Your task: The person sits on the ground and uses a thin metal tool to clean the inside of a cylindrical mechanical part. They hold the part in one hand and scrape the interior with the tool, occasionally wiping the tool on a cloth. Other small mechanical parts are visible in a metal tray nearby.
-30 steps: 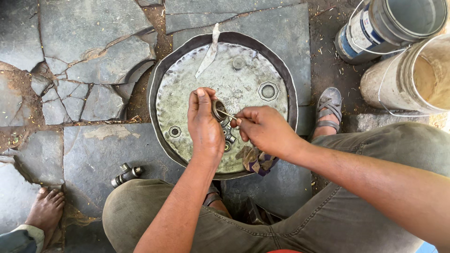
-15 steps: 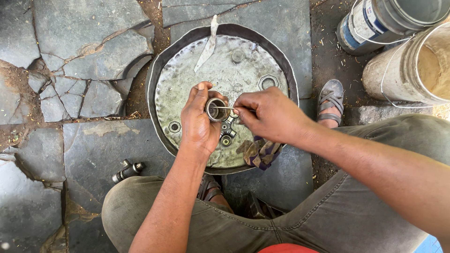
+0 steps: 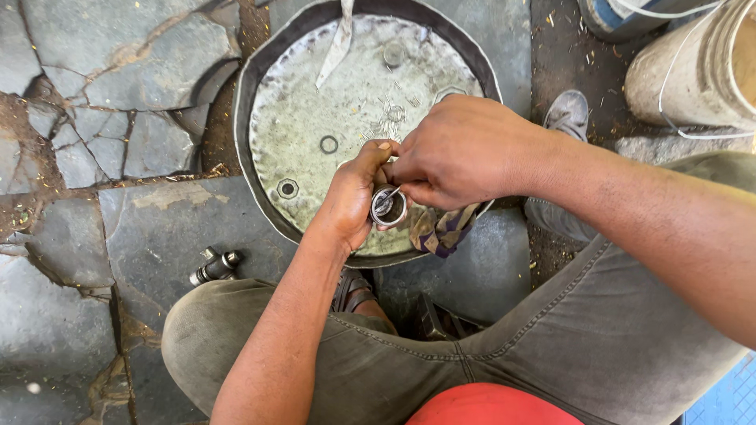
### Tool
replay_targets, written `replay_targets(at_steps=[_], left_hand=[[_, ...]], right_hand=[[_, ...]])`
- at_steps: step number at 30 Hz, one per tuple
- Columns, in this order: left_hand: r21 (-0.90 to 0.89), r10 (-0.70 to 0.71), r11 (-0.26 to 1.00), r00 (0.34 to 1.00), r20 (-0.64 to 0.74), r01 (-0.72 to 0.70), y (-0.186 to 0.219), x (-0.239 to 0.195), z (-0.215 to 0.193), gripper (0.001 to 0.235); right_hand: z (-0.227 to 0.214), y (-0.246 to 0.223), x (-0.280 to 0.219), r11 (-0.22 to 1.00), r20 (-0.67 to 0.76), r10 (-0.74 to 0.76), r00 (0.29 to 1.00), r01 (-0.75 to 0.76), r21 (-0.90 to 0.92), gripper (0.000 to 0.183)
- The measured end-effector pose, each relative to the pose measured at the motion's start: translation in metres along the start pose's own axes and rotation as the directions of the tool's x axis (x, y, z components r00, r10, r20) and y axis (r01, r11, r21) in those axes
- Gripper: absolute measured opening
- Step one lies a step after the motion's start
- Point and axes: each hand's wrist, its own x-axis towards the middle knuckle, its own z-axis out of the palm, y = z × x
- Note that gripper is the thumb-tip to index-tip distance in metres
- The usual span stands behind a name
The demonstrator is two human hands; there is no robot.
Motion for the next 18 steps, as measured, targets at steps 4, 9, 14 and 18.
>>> replay_targets(at_steps=[4,9,14,18], left_hand=[[0.018,-0.093,0.995,0.996,-0.016,0.094,-0.004,0.006,0.001,0.031],[-0.063,0.068,0.995,0.996,-0.057,-0.071,0.026,0.004,-0.015,0.023],[-0.351,0.284,0.91,0.949,0.135,-0.222,0.052,-0.017,-0.029,0.036],[-0.238,0.295,0.935,0.949,0.114,-0.262,0.056,-0.022,-0.023,0.043]], right_hand=[[0.006,-0.001,0.002,1.0,0.111,0.004,0.994,-0.002,-0.019,0.016],[0.012,0.031,0.006,0.955,0.046,0.176,0.983,-0.182,0.234,0.017],[0.024,0.035,0.007,0.831,-0.106,0.311,0.945,-0.217,0.512,0.018],[0.02,0.033,0.006,0.732,-0.033,0.376,0.926,-0.275,0.624,0.019]])
